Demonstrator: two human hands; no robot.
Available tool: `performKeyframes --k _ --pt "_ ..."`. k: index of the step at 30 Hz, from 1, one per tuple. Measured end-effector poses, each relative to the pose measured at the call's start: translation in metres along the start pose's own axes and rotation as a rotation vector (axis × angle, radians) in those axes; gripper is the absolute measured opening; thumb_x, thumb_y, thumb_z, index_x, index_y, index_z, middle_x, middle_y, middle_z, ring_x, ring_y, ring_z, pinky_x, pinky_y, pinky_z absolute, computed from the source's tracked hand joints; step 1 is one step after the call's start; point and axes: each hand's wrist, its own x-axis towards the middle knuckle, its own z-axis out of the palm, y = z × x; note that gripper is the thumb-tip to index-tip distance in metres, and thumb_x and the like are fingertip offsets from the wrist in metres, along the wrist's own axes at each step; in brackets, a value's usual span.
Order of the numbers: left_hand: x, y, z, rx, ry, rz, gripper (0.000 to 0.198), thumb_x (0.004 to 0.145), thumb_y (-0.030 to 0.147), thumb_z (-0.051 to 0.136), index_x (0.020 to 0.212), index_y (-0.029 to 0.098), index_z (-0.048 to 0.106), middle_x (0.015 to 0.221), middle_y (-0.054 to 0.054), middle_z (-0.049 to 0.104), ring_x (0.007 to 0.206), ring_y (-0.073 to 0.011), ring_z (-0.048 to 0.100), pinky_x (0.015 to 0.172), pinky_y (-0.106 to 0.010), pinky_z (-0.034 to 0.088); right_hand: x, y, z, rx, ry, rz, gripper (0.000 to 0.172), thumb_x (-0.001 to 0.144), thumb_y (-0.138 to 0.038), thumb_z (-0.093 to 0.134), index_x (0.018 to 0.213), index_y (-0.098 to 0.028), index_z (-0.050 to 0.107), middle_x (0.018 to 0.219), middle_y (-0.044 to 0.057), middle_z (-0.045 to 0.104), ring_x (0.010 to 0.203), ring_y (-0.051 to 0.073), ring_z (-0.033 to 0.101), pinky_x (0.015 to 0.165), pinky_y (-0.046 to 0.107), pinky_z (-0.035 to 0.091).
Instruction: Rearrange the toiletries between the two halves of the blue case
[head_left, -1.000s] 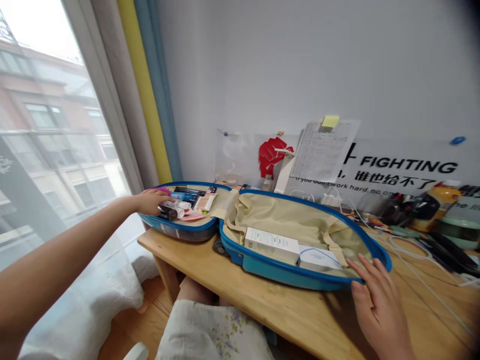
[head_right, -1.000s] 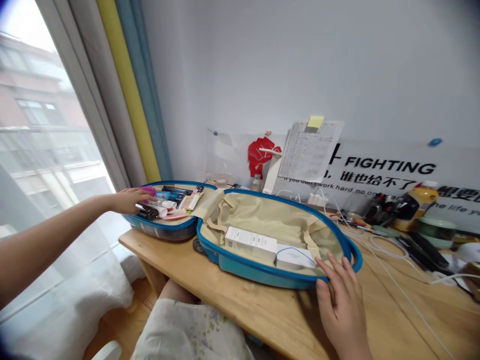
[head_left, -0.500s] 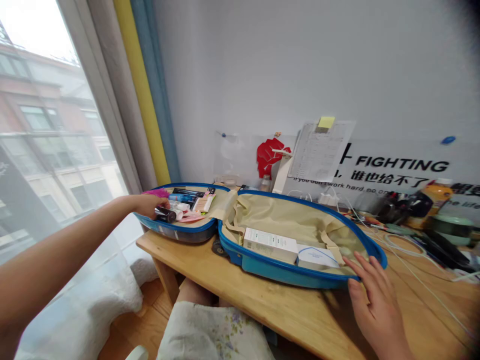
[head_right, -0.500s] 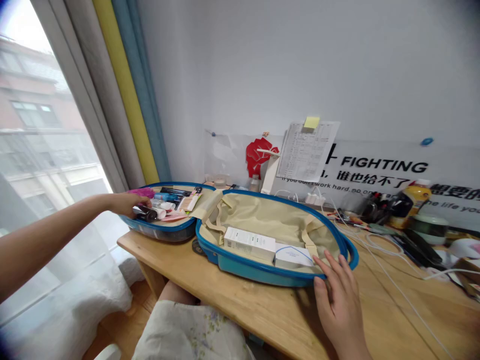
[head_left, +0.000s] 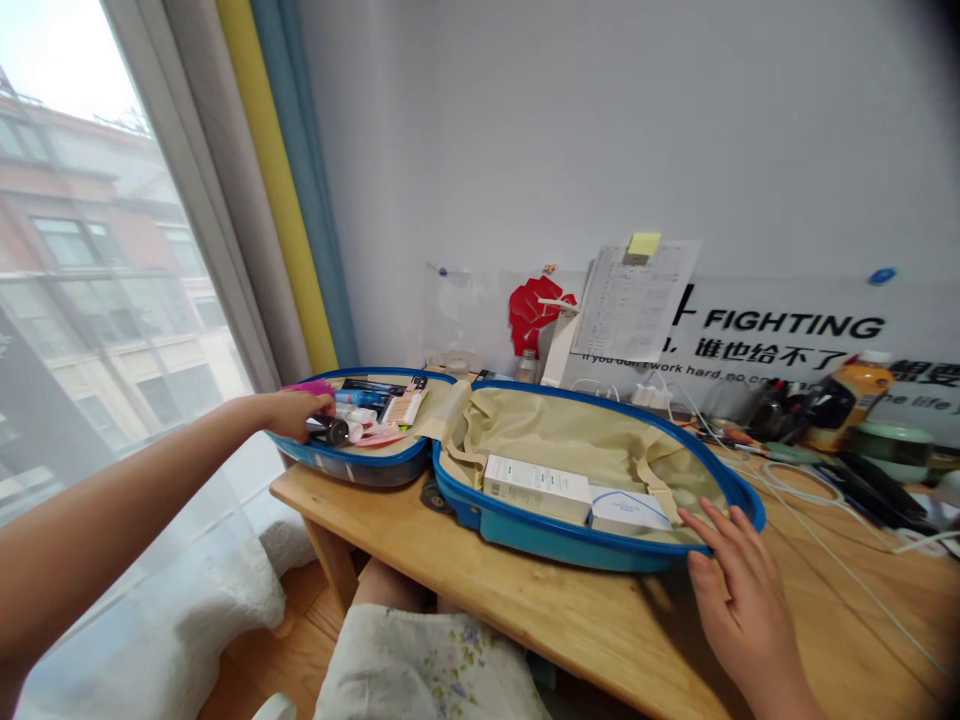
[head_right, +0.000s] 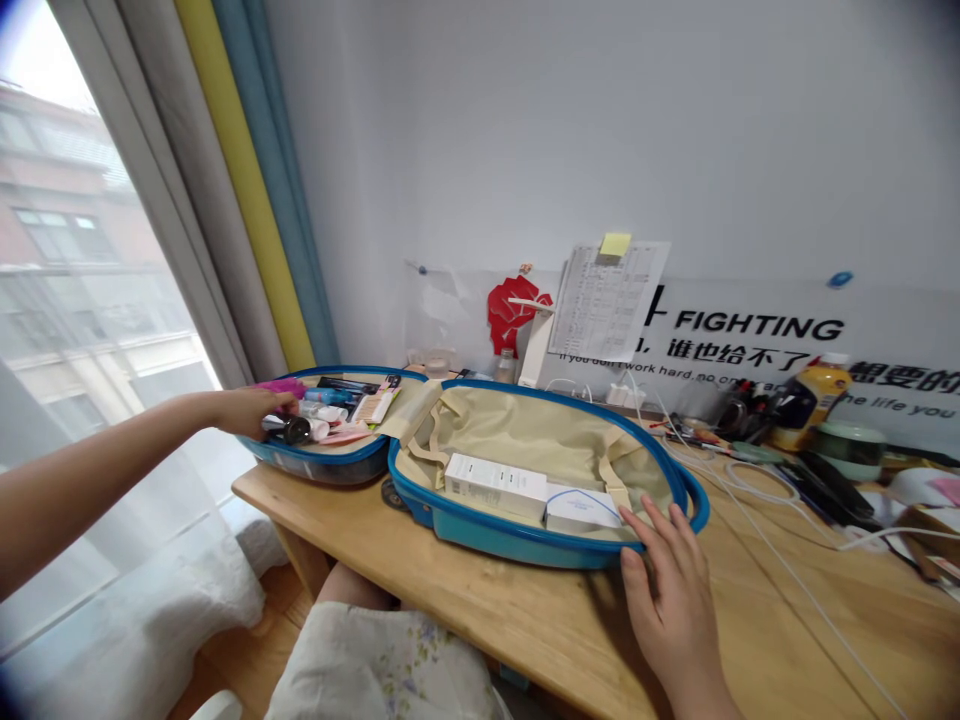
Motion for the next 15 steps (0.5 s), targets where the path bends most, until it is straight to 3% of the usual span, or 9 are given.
performKeyframes --k 3,7,11,15 --pt "-0.002 0.004 -0.005 -0.005 0.010 0.004 0.053 0.052 0.034 0.058 0.102 0.018 0.056 0.108 -0.007 0.066 0.099 -0.0259 0.061 0.085 -0.030 0.046 0.000 -0.001 0.000 0.002 0.004 0.009 0.038 0.094 -0.035 0.037 0.123 -0.022 0.056 0.134 0.011 0.054 0.135 0.031 0.038 0.107 0.053 0.036" --pt "-0.002 0.033 -0.021 -0.105 0.193 -0.026 0.064 0.064 0.049 0.054 0.119 0.017 0.049 0.117 -0.010 0.061 0.104 -0.0269 0.059 0.090 -0.034 0.045 -0.001 0.001 0.002 0.000 0.012 0.018 0.037 0.093 -0.036 0.038 0.122 -0.021 0.057 0.133 0.011 0.055 0.135 0.030 0.038 0.107 0.053 0.037" --pt "-0.001 0.099 -0.042 -0.213 0.380 0.179 0.064 0.075 0.049 0.052 0.130 0.017 0.045 0.119 -0.010 0.056 0.106 -0.0249 0.057 0.094 -0.035 0.044 -0.002 0.001 0.002 -0.004 0.010 0.018 0.037 0.093 -0.035 0.038 0.123 -0.022 0.056 0.133 0.010 0.055 0.135 0.030 0.039 0.106 0.052 0.037" --pt "0.007 0.177 -0.057 -0.328 0.397 0.554 0.061 0.083 0.044 0.053 0.139 0.024 0.039 0.124 -0.009 0.053 0.112 -0.0227 0.054 0.100 -0.035 0.040 -0.001 -0.002 0.001 -0.003 0.023 0.022 0.037 0.094 -0.034 0.038 0.124 -0.022 0.056 0.134 0.010 0.055 0.135 0.029 0.039 0.105 0.052 0.038"
